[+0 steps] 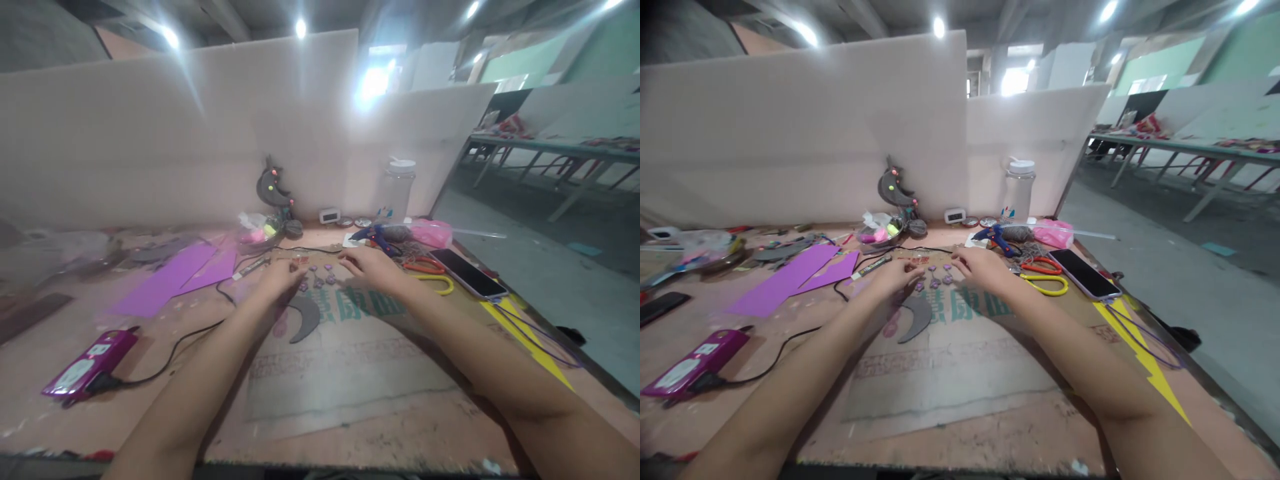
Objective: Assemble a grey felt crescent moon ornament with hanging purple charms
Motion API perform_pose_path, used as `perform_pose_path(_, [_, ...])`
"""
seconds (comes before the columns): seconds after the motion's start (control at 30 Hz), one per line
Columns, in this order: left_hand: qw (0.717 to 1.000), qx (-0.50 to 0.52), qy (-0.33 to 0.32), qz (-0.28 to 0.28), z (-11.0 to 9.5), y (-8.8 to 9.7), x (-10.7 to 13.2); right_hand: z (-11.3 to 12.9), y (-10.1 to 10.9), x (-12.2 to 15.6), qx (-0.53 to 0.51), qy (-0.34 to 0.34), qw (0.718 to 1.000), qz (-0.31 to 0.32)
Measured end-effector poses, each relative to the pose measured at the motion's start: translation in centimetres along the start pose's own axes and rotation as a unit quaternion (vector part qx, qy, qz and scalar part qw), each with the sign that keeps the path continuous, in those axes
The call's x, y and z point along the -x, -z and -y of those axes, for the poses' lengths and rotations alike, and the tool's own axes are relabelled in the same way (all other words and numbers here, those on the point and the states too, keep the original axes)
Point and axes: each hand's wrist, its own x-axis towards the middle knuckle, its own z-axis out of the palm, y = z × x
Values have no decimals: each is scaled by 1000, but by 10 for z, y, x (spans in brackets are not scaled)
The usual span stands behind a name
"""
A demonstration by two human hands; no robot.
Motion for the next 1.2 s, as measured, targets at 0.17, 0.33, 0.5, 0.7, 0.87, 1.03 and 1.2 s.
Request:
perform_pose_path(0.17, [999,27,11,-24,-10,-16,-2,-6,7,23,16,-31,999,8])
perform_pose_path(0.33, [990,122,17,-71,-16,-12,11,-16,15,38,1,-88,996,8])
perform_pose_path(0.5, [954,282,-28,-93,-34,8,34,-16,27,54,-9,-118,993,21])
perform_pose_path(0.7, [891,448,-73,-34,-59,6,51,-25,28,91,26,-120,991,58])
perform_pose_path(0.87, [850,523,-63,21,-68,-18,62,-31,3,103,39,-112,992,44])
perform_pose_path(1.03, [828,557,-47,55,-76,-24,72,-24,-10,107,3,-115,993,-21])
perform_pose_path(1.2, [832,545,-53,91,-80,-27,75,-10,-11,113,-44,-98,990,-86])
